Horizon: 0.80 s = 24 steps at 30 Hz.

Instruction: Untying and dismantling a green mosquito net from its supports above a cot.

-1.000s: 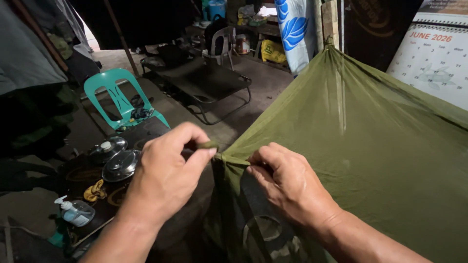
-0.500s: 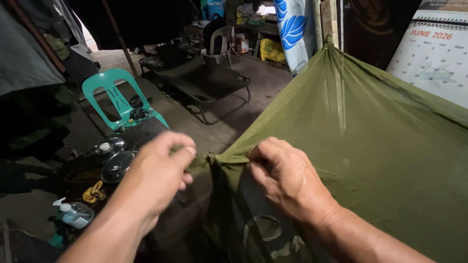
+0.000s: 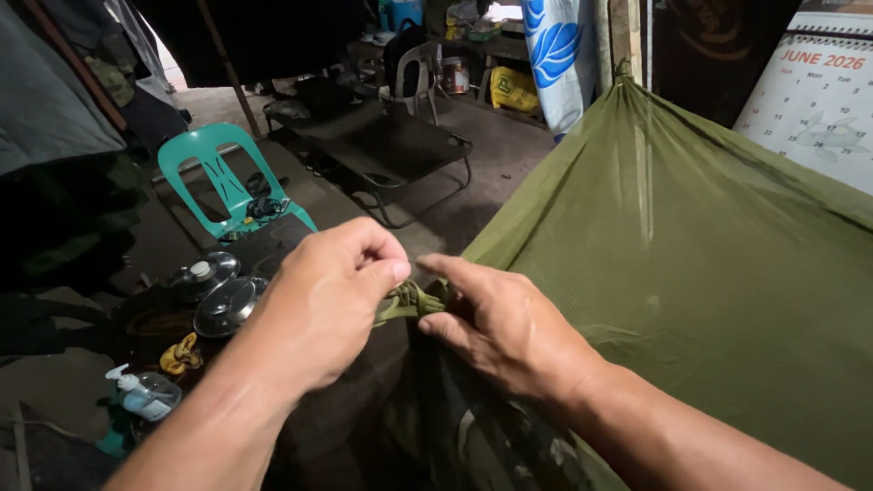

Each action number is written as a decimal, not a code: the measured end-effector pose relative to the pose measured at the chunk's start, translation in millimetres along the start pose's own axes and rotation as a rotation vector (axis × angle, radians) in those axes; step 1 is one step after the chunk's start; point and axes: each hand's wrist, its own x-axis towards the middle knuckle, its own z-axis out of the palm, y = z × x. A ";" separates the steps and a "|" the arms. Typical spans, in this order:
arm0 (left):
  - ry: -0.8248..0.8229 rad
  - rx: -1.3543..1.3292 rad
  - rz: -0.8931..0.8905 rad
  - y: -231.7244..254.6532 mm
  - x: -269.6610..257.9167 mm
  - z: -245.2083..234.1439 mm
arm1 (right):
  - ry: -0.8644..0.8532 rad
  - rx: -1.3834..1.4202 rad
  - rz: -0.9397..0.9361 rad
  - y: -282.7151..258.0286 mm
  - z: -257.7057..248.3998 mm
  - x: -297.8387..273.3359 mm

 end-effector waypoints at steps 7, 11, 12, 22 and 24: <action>-0.144 0.259 -0.107 3.6 -11.8 -9.0 | -0.014 -0.237 0.054 -1.6 1.9 10.5; -0.079 0.294 -0.154 12.7 -11.6 -10.6 | 0.040 -0.163 -0.076 -2.5 -3.2 11.0; -0.050 0.291 -0.109 13.0 -9.6 -11.7 | 0.061 -0.167 -0.142 -1.5 -3.4 11.7; 0.051 0.113 0.063 25.5 -8.9 -6.7 | -0.056 -0.031 0.252 -18.2 -15.3 12.3; 0.030 0.116 0.005 44.5 -8.6 -11.1 | 0.020 0.049 0.180 -12.7 -16.0 11.0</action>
